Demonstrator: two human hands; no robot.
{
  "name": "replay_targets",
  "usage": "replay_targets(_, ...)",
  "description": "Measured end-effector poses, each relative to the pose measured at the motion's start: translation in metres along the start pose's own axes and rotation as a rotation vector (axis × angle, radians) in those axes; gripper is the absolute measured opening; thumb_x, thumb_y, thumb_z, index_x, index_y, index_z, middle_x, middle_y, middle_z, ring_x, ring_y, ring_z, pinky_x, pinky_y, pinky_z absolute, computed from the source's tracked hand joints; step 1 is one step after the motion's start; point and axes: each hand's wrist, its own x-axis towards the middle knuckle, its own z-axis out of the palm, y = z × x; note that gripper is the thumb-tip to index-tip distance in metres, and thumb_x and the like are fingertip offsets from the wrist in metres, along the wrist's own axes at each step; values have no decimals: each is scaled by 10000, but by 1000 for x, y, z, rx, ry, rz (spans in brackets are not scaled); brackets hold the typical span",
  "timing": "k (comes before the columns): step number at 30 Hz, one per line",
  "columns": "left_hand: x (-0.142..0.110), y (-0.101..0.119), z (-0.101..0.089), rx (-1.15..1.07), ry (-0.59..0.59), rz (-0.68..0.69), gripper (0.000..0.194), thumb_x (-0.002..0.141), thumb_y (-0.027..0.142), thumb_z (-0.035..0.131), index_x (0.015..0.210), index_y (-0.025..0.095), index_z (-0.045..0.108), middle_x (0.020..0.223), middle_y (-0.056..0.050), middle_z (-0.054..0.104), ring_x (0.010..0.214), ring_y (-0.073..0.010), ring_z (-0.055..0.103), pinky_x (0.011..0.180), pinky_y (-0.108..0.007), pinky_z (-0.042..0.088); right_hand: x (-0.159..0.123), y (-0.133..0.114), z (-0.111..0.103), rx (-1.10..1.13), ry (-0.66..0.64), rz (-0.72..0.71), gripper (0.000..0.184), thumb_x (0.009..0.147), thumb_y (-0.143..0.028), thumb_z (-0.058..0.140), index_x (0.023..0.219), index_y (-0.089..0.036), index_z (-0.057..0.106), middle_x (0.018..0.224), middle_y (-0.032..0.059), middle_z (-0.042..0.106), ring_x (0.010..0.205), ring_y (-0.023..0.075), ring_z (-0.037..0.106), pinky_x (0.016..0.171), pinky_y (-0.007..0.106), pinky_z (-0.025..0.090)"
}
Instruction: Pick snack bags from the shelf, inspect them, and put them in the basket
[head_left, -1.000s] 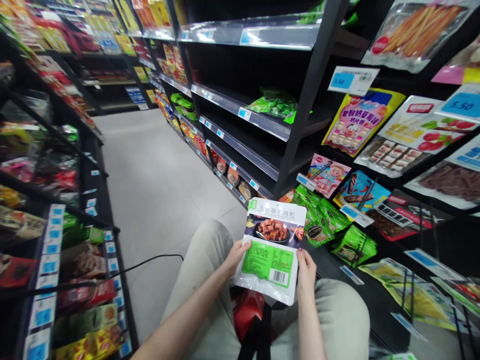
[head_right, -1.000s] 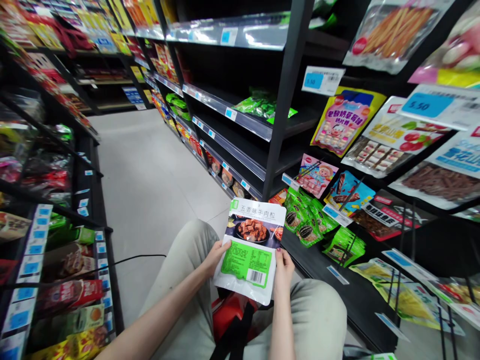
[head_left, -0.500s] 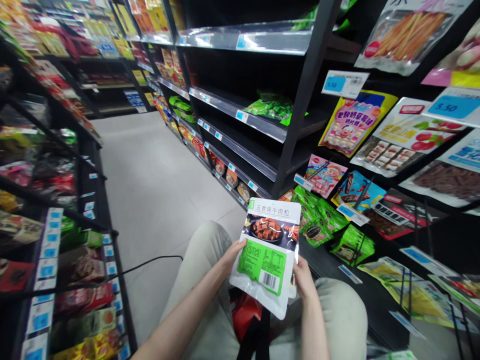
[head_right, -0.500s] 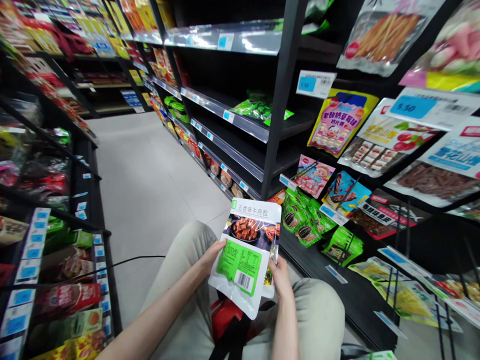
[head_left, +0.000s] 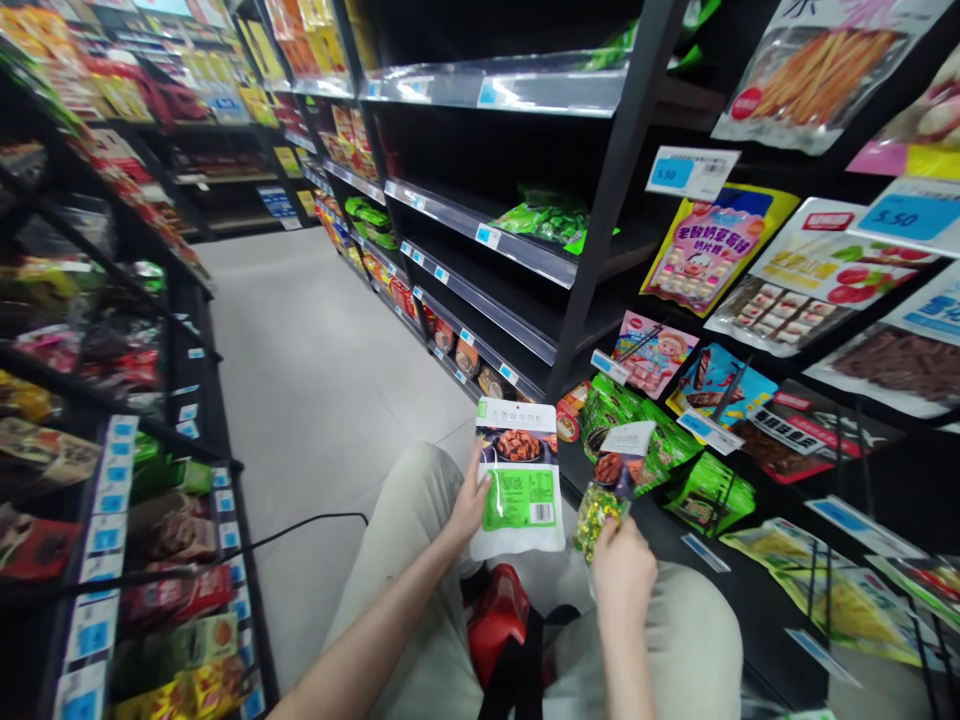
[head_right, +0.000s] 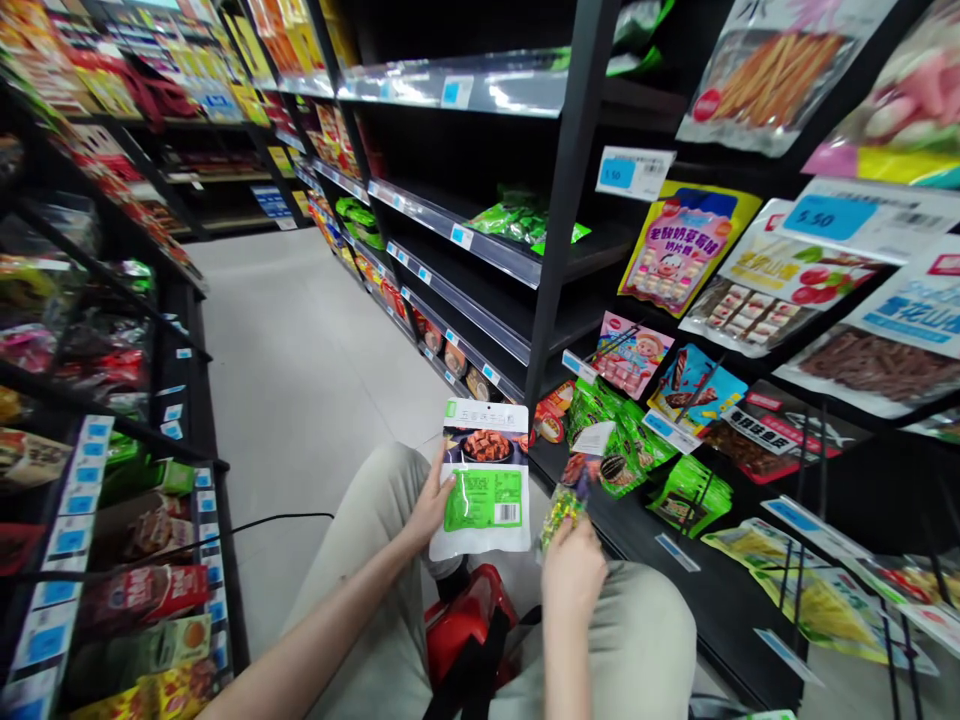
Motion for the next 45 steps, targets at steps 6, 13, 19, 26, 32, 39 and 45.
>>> replay_targets(6,-29,-3,23,113,-211,-19,348,799,343,451,1090,197,574,1130,-70,560,1065,-208,467,978,-358,279,-50,-74,-1,-209,-72,-168,385,834,-91,268,1143,33,462,800,206,613,555,182,595,435,253,393)
replay_targets(13,-29,-10,24,-56,-221,-129,381,685,410,574,930,120,592,905,-76,620,861,-217,538,798,-325,418,-69,-95,8,-130,-157,-282,434,840,-171,304,1217,2,431,1146,228,518,818,253,563,660,360,428)
replay_targets(19,-20,-8,19,-188,-159,-249,353,663,385,603,881,107,587,800,-64,637,761,-191,562,730,-291,429,-74,-98,-9,34,-246,-354,481,766,-240,414,1218,-81,458,1226,184,471,960,300,496,776,428,364)
replay_targets(26,-26,33,14,-266,-290,-316,332,686,411,597,854,125,586,730,-47,636,670,-175,576,658,-291,447,11,-52,-77,246,-4,-479,506,751,-380,522,1171,-103,476,1188,137,493,1076,267,408,883,390,335)
replay_targets(32,-47,106,21,-31,-588,-264,277,724,409,557,750,135,583,702,-21,595,619,-128,516,567,-217,414,81,-7,-209,101,-400,-718,334,689,-387,610,947,-177,583,806,18,609,705,156,532,628,257,382)
replay_targets(39,-78,167,66,392,-914,242,272,780,332,472,602,155,578,677,-17,570,622,-131,492,577,-201,406,37,43,-300,93,-798,-545,303,592,-352,704,692,-85,602,551,-33,510,520,80,434,486,197,294)
replay_targets(45,-131,188,122,429,-1168,515,232,805,292,448,674,167,593,650,-9,571,603,-123,513,602,-186,425,-58,109,-334,88,-464,-307,162,712,-252,625,679,-95,603,608,16,556,590,105,500,521,217,334)
